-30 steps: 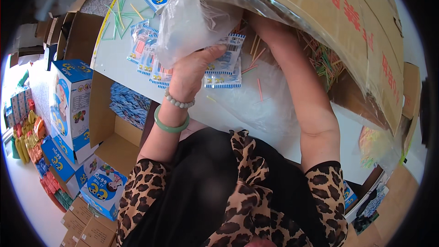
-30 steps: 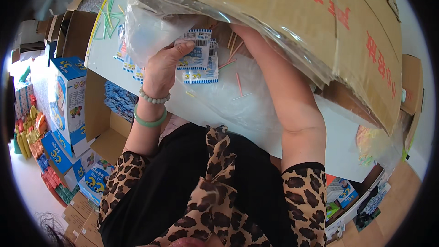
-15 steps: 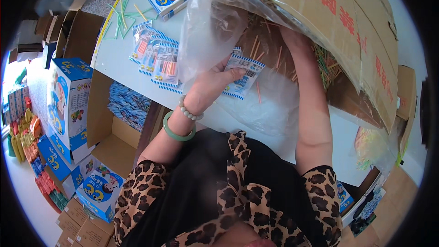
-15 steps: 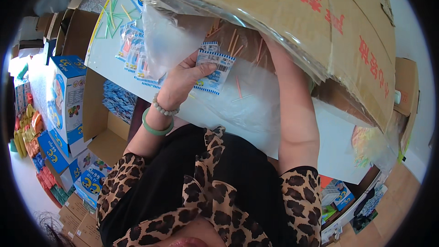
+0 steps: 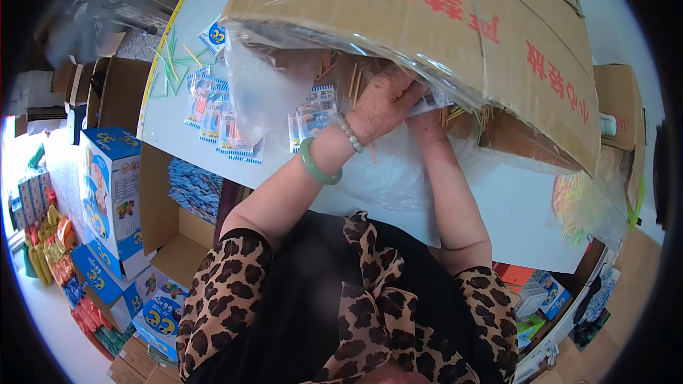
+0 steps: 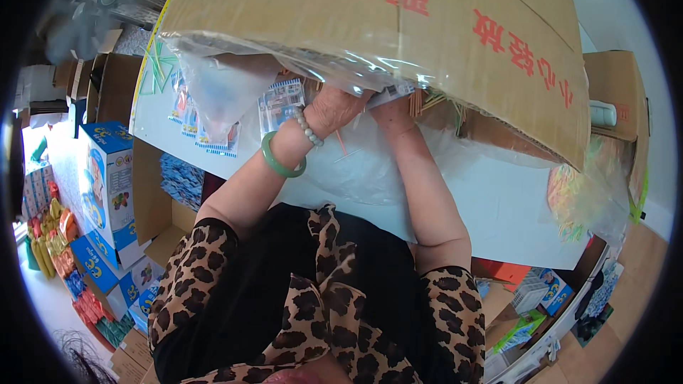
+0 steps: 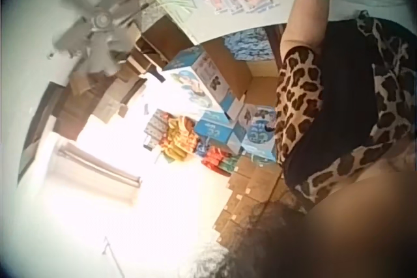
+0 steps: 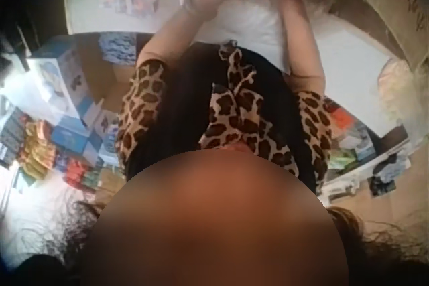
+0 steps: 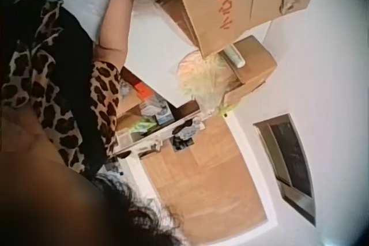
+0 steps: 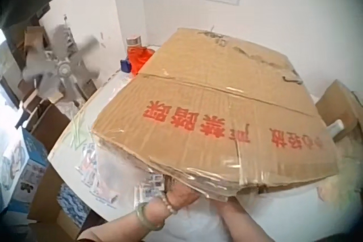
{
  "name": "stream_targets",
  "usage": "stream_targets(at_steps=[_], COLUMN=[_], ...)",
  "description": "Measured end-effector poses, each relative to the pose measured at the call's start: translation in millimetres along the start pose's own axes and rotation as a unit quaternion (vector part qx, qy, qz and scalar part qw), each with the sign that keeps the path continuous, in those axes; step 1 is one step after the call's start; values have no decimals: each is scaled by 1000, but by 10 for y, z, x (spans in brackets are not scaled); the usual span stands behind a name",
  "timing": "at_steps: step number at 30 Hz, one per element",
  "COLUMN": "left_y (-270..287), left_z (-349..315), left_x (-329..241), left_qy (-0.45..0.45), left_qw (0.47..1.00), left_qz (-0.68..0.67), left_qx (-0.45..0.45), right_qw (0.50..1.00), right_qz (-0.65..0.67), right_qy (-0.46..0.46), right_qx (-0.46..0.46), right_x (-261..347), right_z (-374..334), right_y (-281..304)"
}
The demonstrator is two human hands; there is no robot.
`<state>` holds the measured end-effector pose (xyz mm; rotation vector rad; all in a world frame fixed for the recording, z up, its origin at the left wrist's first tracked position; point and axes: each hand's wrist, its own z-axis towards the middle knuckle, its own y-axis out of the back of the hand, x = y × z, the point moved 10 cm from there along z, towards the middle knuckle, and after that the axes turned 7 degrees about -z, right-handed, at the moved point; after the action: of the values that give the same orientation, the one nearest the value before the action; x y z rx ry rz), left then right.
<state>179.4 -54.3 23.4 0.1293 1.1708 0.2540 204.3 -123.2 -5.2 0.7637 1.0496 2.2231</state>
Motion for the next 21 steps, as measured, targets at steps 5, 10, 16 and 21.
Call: stream_targets(at_steps=[5, 10, 16, 21], left_y=[30, 302, 386, 497], left_z=[-1, -527, -658, -700], left_x=[-118, 381, 491, 568], left_qy=[76, 224, 310, 283], left_qw=[995, 930, 880, 901], left_qz=[-59, -262, -329, -295], left_qx=[20, -124, -144, -146], right_qw=[954, 981, 956, 889], right_qz=[262, 104, 226, 404], right_qy=[-142, -120, -167, -213], right_qx=[27, 115, 85, 39], right_x=[-429, -267, -348, -300], right_z=[-204, -104, -135, -134], right_y=[-224, -187, -167, -120])
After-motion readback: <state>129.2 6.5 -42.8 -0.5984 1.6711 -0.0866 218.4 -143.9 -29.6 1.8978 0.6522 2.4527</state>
